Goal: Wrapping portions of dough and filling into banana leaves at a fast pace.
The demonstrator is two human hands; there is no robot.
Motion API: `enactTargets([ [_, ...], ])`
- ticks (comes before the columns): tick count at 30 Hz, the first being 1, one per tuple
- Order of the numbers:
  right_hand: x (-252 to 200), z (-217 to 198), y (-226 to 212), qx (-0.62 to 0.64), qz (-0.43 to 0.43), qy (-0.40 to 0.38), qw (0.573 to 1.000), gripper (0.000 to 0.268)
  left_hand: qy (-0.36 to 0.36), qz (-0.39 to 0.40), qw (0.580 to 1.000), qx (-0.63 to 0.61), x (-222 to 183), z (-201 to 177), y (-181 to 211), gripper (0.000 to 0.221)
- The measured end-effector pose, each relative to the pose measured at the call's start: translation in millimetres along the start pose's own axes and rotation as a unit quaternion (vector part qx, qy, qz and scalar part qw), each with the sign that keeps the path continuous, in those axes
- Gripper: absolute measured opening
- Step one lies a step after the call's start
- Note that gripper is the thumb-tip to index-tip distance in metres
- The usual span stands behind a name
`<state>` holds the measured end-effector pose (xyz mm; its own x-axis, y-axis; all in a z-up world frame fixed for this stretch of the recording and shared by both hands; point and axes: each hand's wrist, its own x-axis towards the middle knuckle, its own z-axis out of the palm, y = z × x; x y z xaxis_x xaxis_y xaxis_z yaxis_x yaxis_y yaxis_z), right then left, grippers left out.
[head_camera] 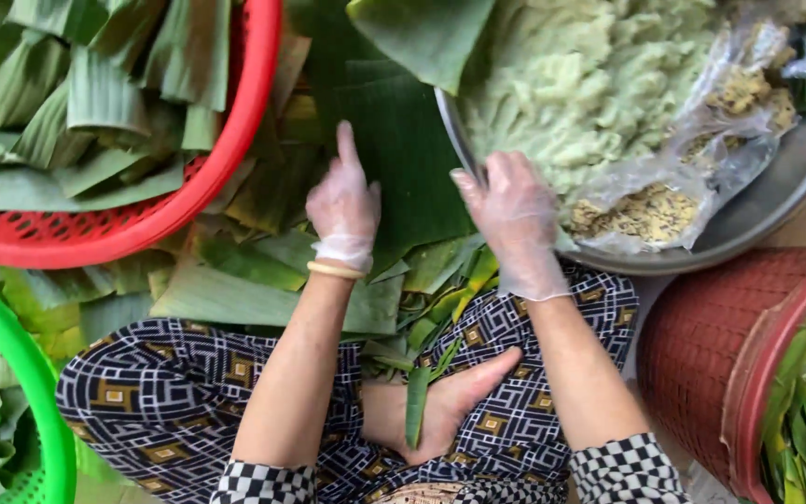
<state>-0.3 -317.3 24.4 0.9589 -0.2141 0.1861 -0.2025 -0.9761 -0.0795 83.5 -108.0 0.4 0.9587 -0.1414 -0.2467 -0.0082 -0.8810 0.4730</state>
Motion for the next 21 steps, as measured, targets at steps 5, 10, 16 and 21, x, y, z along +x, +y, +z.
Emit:
enactTargets([
  [5, 32.6, -23.9, -10.3, 0.146, 0.092, -0.160, 0.972, 0.070, 0.046, 0.000, 0.979, -0.201, -39.4, 7.9, -22.7, 0.093],
  [10, 41.3, 19.9, 6.1, 0.082, 0.078, -0.257, 0.960, 0.057, 0.062, -0.149, 0.859, -0.485, -54.8, 57.6, -105.7, 0.075],
  [16, 44.0, -10.4, -12.6, 0.040, 0.031, -0.171, 0.984, 0.017, 0.128, -0.102, 0.904, -0.395, -101.0, 39.0, -51.1, 0.060],
  [21, 38.6, -7.1, -14.1, 0.048, -0.008, -0.115, 0.992, 0.010, 0.161, -0.015, 0.976, -0.146, -124.0, 61.0, -25.5, 0.051],
])
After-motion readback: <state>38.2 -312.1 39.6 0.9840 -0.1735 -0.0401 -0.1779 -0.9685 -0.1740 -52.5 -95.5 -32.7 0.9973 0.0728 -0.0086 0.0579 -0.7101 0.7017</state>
